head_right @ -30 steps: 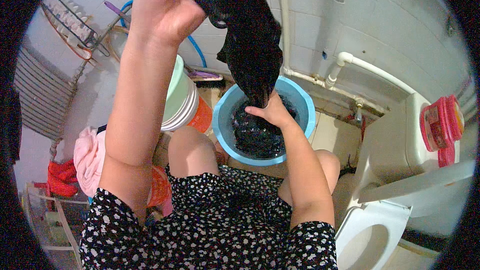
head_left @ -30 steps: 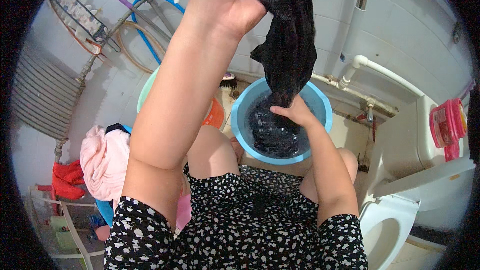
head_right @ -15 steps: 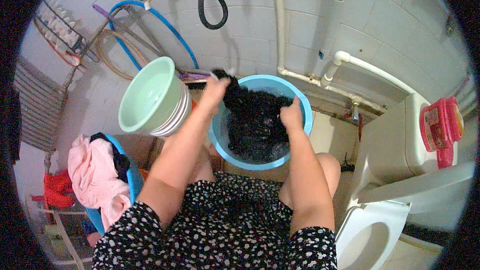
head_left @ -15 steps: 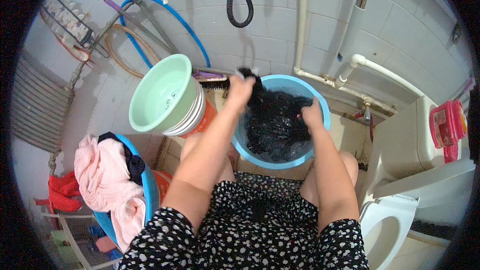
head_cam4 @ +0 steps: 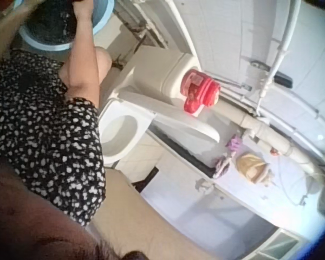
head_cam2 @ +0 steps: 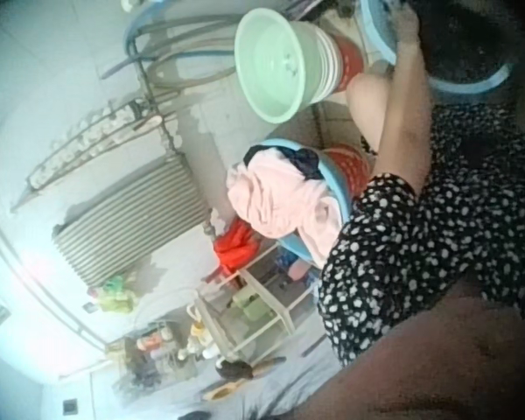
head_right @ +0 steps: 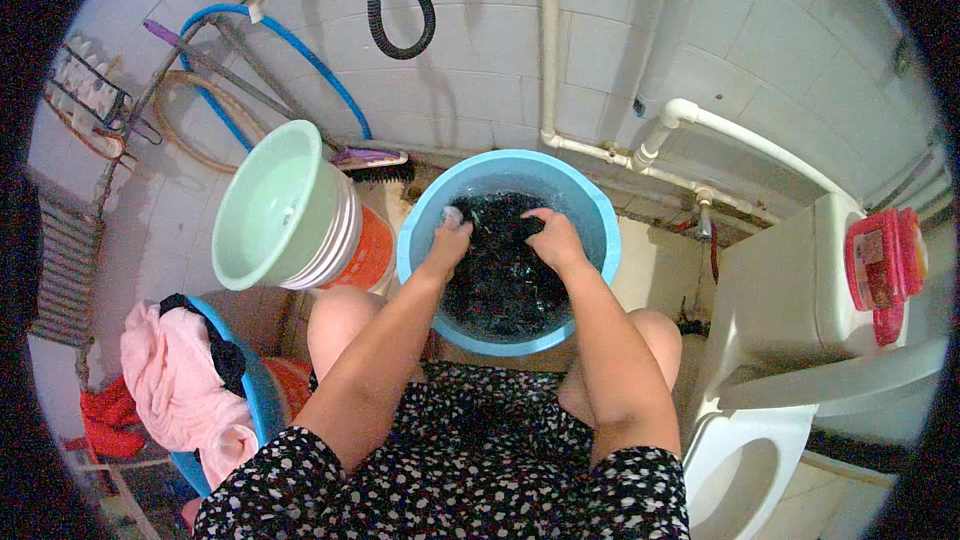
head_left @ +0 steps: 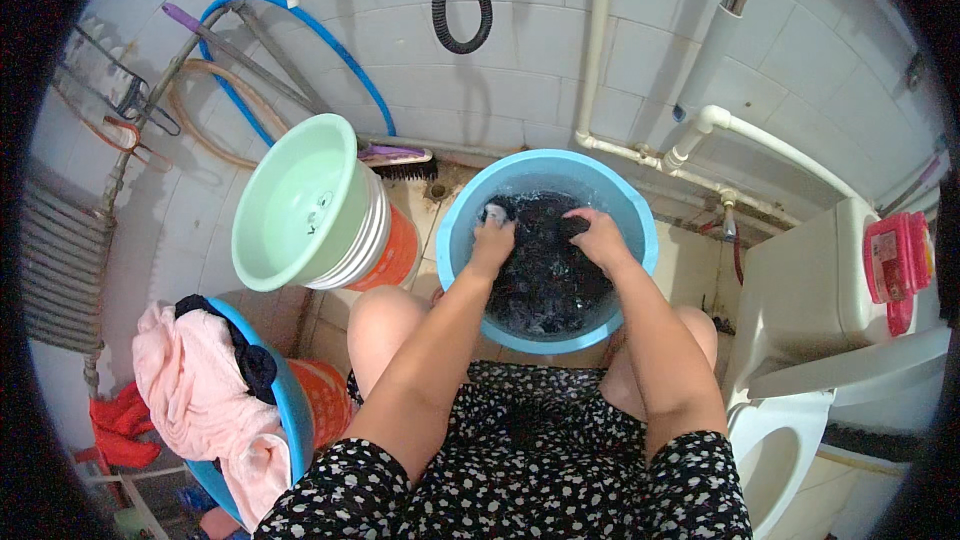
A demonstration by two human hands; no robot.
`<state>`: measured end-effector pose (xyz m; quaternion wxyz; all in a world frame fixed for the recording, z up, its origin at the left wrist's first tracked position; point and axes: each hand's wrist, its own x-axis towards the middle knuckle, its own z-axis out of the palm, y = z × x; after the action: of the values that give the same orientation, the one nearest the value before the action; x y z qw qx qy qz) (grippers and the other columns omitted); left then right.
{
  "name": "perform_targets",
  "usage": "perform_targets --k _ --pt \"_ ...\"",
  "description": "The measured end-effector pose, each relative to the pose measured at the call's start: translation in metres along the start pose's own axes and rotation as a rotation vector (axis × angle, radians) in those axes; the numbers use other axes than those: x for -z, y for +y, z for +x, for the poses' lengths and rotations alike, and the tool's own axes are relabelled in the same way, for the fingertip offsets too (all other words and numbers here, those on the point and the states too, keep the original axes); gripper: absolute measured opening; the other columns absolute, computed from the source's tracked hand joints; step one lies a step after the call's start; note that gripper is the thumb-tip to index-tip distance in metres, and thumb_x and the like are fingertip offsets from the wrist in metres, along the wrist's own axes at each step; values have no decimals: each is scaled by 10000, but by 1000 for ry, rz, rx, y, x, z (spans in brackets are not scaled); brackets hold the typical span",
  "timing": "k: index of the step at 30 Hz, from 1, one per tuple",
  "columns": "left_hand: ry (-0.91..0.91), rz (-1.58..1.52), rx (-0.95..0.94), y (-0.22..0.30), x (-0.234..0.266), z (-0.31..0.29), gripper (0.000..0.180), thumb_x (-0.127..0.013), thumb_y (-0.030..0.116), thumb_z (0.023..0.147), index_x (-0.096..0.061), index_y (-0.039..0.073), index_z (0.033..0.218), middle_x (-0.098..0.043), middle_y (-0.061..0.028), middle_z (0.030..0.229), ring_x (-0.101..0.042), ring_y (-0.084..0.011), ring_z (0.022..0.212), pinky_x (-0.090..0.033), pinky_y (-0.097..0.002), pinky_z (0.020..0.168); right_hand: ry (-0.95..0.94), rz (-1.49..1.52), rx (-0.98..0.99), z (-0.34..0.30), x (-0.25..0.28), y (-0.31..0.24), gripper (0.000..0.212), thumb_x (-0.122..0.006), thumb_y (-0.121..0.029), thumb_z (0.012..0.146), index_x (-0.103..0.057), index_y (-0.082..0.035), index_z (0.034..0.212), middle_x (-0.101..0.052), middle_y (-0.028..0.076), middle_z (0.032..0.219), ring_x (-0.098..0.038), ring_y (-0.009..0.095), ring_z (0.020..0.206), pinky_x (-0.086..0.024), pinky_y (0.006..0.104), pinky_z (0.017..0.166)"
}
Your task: The person sits on the floor and hand-washes a dark garment in a blue basin filled with water. They repeatedly submerge, scrub, and wring the fabric to clean it.
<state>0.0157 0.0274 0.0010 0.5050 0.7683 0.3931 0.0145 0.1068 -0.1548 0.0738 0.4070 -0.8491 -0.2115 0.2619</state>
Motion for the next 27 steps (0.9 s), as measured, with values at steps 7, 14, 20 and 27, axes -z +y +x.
perform_targets --k 7,14,20,27 --pt "-524 -1282 103 73 38 -56 592 -379 560 909 -520 58 1190 -572 -121 1137 -574 -263 989 -463 -414 874 -98 249 667 -66 -2 -86 425 -666 101 576 -560 -48 960 -578 97 1091 -548 264 1065 -422 344 940" --pt "-701 -1316 -115 64 26 -58 417 -378 353 948 -541 24 1145 -607 -110 1075 -592 -219 974 -453 -366 886 92 104 582 -83 -26 -97 317 -706 -79 626 -549 -52 900 -586 117 900 -587 293 878 -456 354 778" --pt "-281 -1347 116 86 12 -74 212 -451 214 901 -570 70 1001 -617 -80 939 -608 -212 856 -493 -367 792 477 9 247 -38 -10 -85 340 -712 -219 663 -598 -45 932 -640 198 879 -610 372 855 -489 409 743" --pt "-288 -986 -398 114 56 -96 255 -466 112 790 -577 -10 985 -625 -116 964 -614 -231 882 -497 -342 783 -170 335 40 -7 33 -23 556 -678 -242 725 -507 -63 1223 -544 185 1182 -506 285 1117 -382 360 941"
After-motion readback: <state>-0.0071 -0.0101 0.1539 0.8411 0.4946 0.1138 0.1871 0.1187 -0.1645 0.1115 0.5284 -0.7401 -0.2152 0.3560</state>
